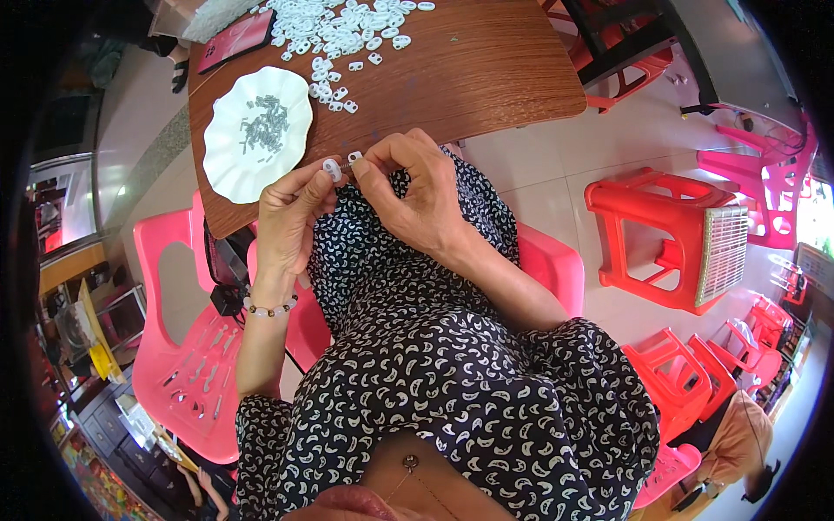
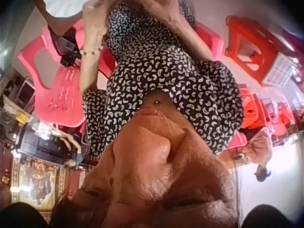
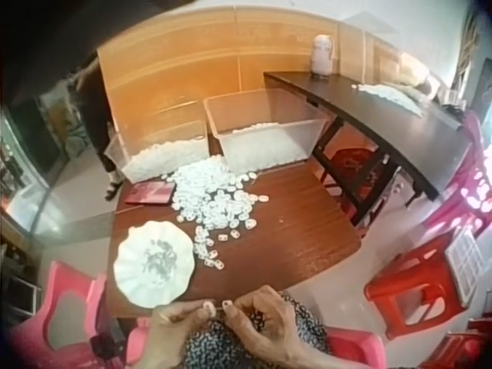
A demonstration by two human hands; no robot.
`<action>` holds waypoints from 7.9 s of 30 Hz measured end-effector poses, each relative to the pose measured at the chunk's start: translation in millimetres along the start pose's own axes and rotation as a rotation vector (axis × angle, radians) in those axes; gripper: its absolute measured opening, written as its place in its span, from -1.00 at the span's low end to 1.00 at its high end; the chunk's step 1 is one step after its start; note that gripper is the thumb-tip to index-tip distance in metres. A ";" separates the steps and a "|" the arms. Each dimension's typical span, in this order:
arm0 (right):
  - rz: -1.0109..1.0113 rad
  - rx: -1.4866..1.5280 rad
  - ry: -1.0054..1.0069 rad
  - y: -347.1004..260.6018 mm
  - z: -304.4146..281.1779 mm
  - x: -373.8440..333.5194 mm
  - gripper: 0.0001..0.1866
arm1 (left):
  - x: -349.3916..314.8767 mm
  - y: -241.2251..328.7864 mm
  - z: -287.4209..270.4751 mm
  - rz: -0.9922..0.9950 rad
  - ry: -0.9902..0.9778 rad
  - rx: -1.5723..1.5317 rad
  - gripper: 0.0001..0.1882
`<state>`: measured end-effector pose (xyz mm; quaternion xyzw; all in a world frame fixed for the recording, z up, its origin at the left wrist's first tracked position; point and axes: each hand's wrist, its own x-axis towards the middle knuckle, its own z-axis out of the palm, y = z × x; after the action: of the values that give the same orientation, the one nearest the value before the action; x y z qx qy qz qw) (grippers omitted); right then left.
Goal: The recorder is manually inserting small metal pins into white plastic circular components at a workbench.
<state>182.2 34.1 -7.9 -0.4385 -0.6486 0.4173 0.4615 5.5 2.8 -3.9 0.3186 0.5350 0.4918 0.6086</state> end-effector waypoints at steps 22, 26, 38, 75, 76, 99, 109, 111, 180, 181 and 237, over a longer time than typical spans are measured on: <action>-0.121 -0.102 0.016 -0.2 1.0 0.4 -0.92 | -2.0 -0.2 1.5 0.044 0.013 0.126 -0.73; -0.083 -0.049 0.030 -3.3 -1.3 0.1 -0.92 | -0.4 -1.6 0.6 -0.027 -0.022 -0.028 -0.71; -0.129 -0.099 0.021 -0.7 0.4 0.0 -0.92 | -1.8 -2.9 1.0 -0.029 -0.016 0.016 -0.74; -0.109 0.175 -0.446 9.6 -15.5 3.2 -0.50 | 0.4 13.6 -8.6 -0.151 -0.301 -0.039 -0.72; -0.108 0.176 -0.447 9.3 -15.2 2.7 -0.50 | 0.3 13.0 -10.3 -0.160 -0.303 -0.043 -0.73; 0.021 0.290 -0.524 4.3 -14.4 -2.3 -0.53 | -10.1 11.7 -14.3 -0.091 -0.346 0.030 -0.76; -0.106 0.270 -0.456 8.9 -8.8 -6.7 -0.55 | -15.5 16.4 -10.7 -0.132 -0.320 0.038 -0.79; -0.074 0.266 -0.457 7.4 -9.2 -9.2 -0.55 | -15.9 14.9 -11.3 -0.138 -0.321 0.033 -0.79; 0.181 0.708 -0.578 36.2 -3.6 -8.3 -0.62 | -15.3 0.2 7.3 -0.122 -0.173 -0.019 -0.74; 0.191 0.708 -0.583 36.7 -3.6 -8.6 -0.62 | -15.0 -0.3 7.2 -0.123 -0.174 -0.019 -0.74; 0.165 0.726 -0.593 44.4 -5.3 -13.2 -0.60 | -16.5 -4.2 5.9 -0.137 -0.152 0.061 -0.72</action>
<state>197.9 34.1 -51.7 -0.1607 -0.5275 0.7595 0.3451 13.1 -13.2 -0.8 0.3360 0.5225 0.4068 0.6698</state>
